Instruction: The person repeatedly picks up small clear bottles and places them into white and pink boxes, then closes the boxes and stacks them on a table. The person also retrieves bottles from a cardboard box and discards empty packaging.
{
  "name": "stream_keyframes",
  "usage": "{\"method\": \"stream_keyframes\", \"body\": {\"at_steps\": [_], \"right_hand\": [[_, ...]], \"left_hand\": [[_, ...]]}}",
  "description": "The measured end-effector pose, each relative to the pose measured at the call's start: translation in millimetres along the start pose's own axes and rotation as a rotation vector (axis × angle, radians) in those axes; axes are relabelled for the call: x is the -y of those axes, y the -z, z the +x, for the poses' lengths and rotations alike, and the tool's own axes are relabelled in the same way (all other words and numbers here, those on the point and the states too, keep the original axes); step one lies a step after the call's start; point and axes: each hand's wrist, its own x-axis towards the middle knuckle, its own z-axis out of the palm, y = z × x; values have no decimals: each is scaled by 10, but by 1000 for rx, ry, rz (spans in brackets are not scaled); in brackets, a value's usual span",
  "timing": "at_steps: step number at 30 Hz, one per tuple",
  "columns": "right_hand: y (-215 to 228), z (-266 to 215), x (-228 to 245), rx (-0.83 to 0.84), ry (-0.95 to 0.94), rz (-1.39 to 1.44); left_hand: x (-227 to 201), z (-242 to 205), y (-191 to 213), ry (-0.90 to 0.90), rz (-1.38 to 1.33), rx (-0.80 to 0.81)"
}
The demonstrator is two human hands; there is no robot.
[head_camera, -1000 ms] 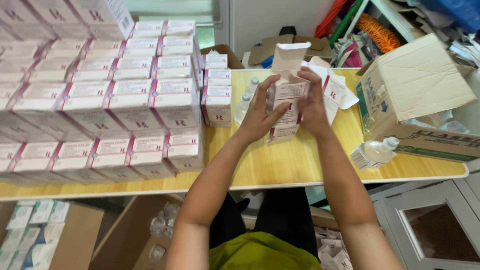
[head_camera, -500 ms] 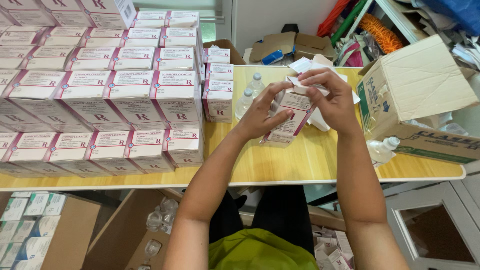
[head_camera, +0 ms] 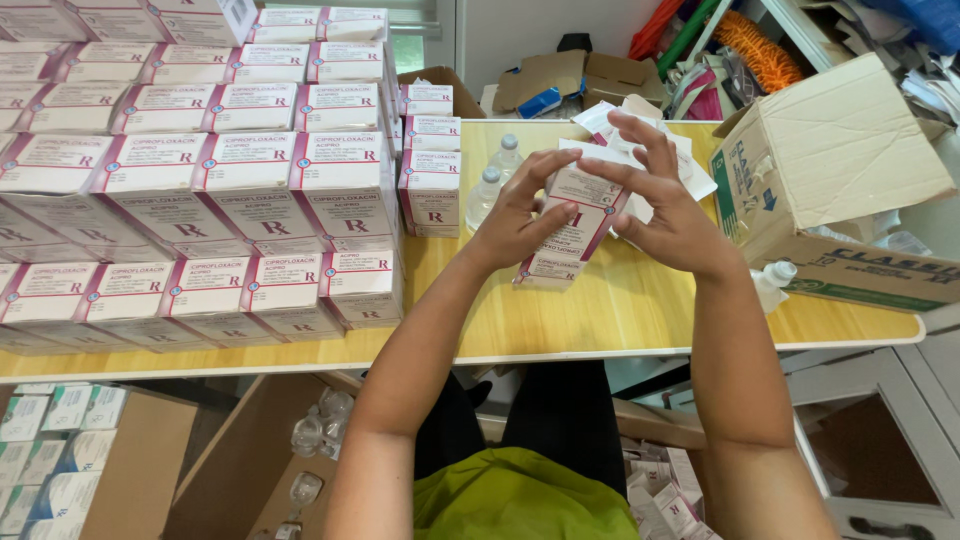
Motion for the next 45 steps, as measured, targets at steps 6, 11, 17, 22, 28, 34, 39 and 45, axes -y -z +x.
{"method": "stream_keyframes", "body": {"at_steps": [6,11,17,22,28,34,39,45], "right_hand": [[78,-34,-11,-31,-38,105],[-90,-46,-29,164,21,-341],[-169,-148,-199,-18,-276,132],[-233,-282,-289,-87,-203,156],[-311,-460,-203,-367,63,-65],[-283,-563,-15,-374,152,-528],[-332,-533,58,-309,-46,-465],[-485,-607,4,-617,-308,8]], "left_hand": [[268,100,2,426,-719,-180],[543,36,25,722,-1109,-101],[286,7,7,426,-248,-46],[-135,22,-27,-24,292,47],[-134,17,-119,-38,252,-40],[-31,-14,-125,-220,568,1],[1,-42,-153,-211,579,47],[180,-85,-303,-249,421,-162]]}}
